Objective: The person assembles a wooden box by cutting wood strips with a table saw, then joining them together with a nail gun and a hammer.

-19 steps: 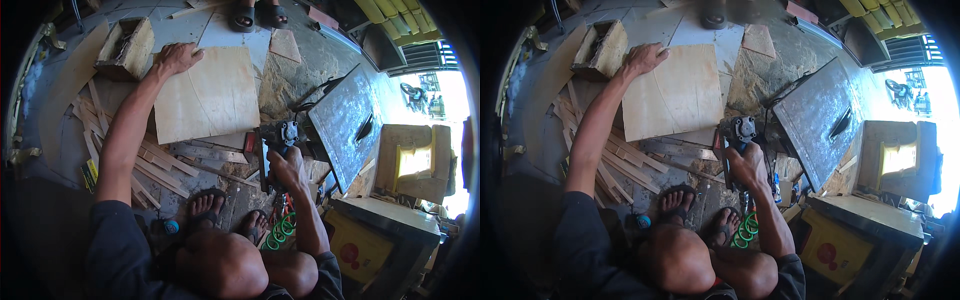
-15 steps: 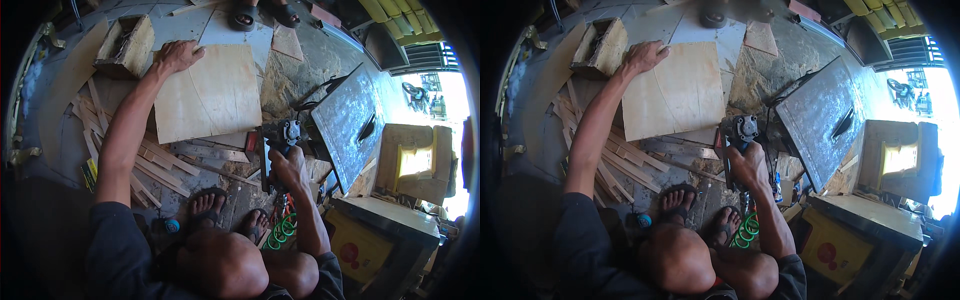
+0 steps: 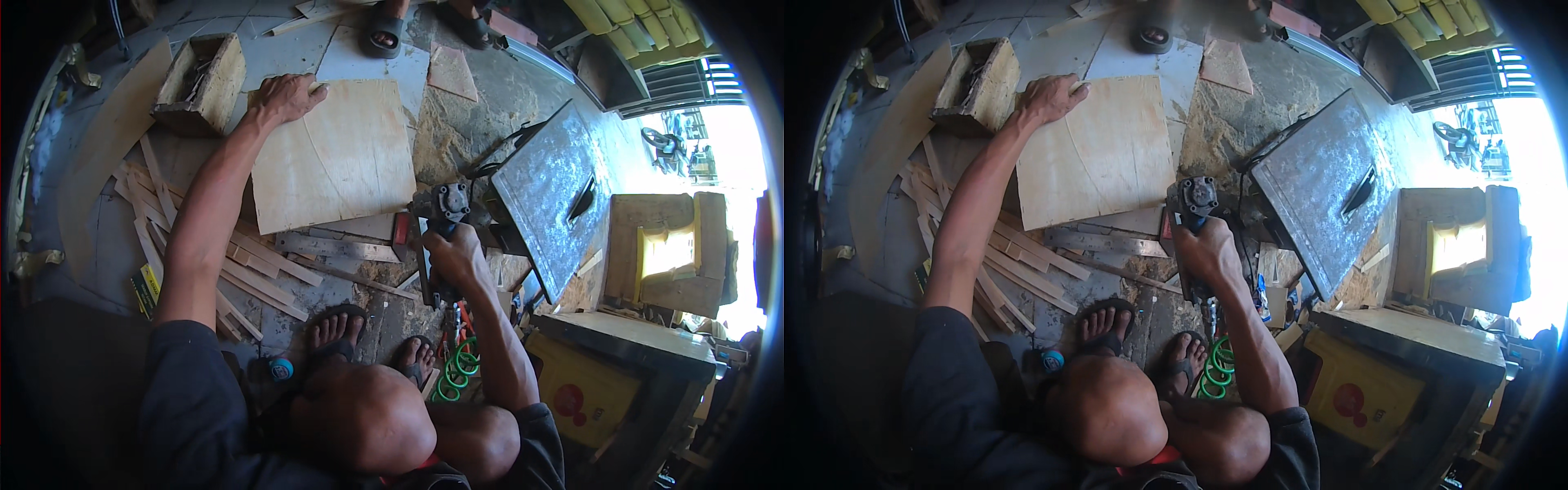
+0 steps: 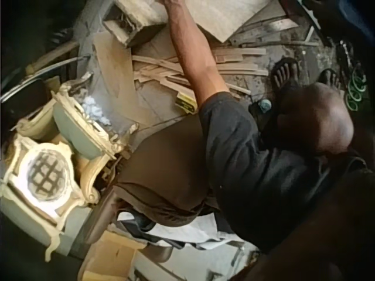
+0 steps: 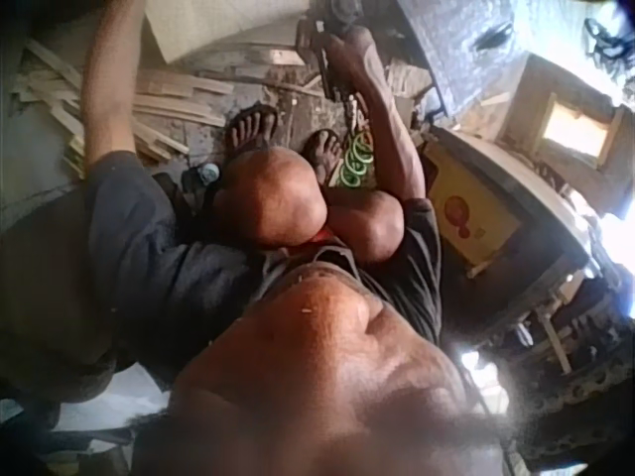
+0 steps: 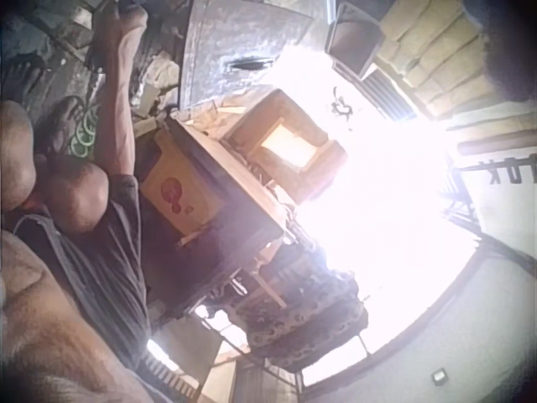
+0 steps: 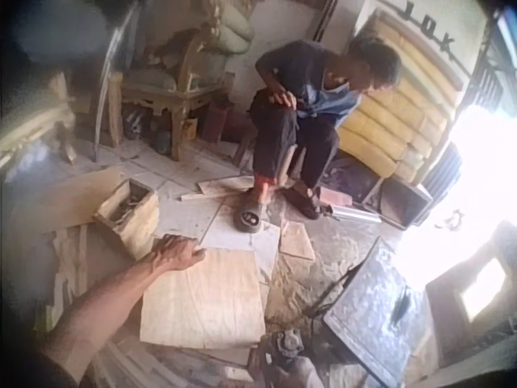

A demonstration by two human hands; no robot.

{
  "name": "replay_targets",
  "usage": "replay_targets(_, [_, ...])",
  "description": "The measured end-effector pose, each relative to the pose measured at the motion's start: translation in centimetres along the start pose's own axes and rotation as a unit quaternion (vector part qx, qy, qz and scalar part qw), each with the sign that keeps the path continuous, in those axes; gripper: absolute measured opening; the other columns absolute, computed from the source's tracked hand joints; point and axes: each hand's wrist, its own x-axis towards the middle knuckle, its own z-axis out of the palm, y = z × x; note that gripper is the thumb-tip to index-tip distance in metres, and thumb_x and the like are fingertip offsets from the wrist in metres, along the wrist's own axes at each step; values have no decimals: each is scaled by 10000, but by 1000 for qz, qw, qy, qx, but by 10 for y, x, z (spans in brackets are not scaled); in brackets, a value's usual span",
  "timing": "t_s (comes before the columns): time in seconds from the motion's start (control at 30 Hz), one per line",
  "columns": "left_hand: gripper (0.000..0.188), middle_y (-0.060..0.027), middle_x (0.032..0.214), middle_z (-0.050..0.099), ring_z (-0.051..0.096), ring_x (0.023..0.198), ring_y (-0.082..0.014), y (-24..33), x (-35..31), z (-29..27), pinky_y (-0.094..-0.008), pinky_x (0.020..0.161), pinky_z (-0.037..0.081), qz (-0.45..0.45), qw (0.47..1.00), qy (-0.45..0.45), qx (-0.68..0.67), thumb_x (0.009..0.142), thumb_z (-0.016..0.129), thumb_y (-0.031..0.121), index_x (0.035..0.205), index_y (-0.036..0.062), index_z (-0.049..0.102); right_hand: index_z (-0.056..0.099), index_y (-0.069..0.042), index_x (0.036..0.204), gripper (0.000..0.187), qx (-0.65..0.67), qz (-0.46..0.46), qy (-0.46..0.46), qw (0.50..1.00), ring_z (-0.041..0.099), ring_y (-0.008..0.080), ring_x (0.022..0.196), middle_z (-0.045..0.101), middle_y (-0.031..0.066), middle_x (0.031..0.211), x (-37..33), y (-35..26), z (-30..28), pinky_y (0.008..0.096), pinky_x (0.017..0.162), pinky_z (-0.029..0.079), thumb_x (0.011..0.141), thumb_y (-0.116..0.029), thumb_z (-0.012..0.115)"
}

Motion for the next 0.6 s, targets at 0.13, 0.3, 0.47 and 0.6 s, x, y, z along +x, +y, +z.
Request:
replay_targets(0.13, [510,-206,959,729,690,950,-426,3,-3,5,-538,859,530,-7,1000,18,-4,1011,503,538,1059,58,670,668,46,793,364,40,-14,4,999,637,226,510,638,127,615,2,7,7,404,537,519,856,-310,630])
replay_targets(0.3, [500,-207,1007,734,692,984,-428,1,-2,1,-541,879,530,-10,1000,-2,-12,1011,506,530,1060,60,670,691,32,792,344,23,-19,3,1000,626,214,497,626,118,602,2,13,12,392,520,506,854,-303,642])
replay_targets(0.47, [491,-215,1033,733,688,1004,-434,4,-2,2,-546,892,526,-2,1000,3,-2,1009,512,526,1069,65,670,726,34,846,361,31,-23,14,999,629,221,503,617,119,581,4,22,15,396,532,503,853,-317,644])
replay_targets(0.6, [487,-223,1040,730,686,1011,-439,-1,-5,0,-544,896,527,-9,1000,0,-2,1008,510,521,1105,72,670,718,69,1000,467,29,2,-23,999,746,368,905,724,278,875,-8,8,6,451,810,545,852,-368,643])
